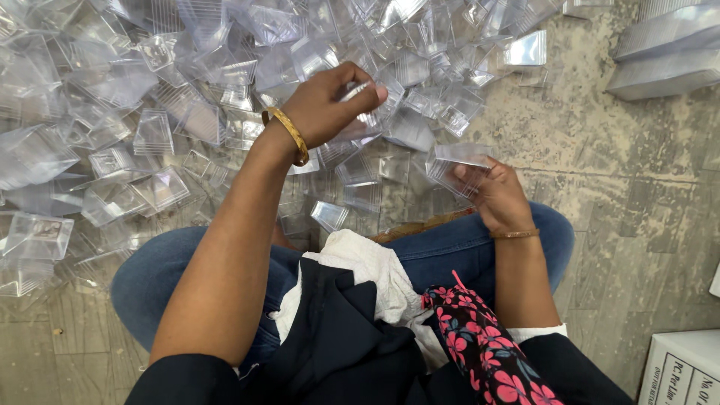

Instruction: The person sits on the floor among a large pile of clear plastic cups and nests cups one at a time into stacks by hand, placing completed stacks aside with the other stacked bundles.

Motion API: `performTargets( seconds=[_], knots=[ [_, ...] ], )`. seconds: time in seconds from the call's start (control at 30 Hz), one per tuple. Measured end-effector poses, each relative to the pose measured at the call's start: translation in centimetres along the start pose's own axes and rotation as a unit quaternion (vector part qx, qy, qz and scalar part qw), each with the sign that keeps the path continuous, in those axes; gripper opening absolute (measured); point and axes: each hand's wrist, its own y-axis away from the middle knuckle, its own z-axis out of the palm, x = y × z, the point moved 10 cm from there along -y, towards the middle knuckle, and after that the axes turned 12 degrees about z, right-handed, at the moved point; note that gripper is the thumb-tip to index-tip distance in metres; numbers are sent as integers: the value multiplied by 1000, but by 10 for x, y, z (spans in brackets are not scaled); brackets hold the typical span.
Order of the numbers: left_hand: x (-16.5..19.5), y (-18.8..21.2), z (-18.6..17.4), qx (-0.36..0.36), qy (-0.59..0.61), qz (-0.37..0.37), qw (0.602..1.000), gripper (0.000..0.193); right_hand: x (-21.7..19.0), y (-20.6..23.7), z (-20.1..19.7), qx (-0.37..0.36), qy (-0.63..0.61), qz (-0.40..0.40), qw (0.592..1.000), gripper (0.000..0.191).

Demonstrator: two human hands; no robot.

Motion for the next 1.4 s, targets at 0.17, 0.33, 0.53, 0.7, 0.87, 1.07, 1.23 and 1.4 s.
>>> performTargets(
  seconds=[0.17, 0.33, 0.53, 0.7, 0.87, 1.07, 1.23, 1.4],
  knots=[
    [14, -1, 48, -104, -77, 71, 989, 57, 13, -5, 9, 17, 22, 37, 999, 18],
    [33, 24, 131, -235, -68, 109, 964, 68, 10, 16, 55, 3, 296, -15, 955, 22],
    [19, -5, 44, -32, 91, 99, 990, 59, -120, 80, 101, 285, 535, -514, 607, 37],
    [-1, 2, 4, 25, -28, -22, 999, 59, -116, 35, 71, 224, 374, -321, 841, 12],
    [50, 0, 63, -48, 33, 176, 983, 72, -61, 43, 94, -42, 120, -221, 967, 20],
    [23, -6, 18, 61, 13, 59, 996, 50, -33, 47, 93, 127, 243, -162, 948, 28],
    [25, -1, -19, 126, 1, 53, 991, 48, -6, 29, 99, 256, 490, -191, 811, 27],
    [29, -5, -14, 113, -24, 80, 990, 50, 12, 8, 115, 151, 373, -239, 884, 20]
  ],
)
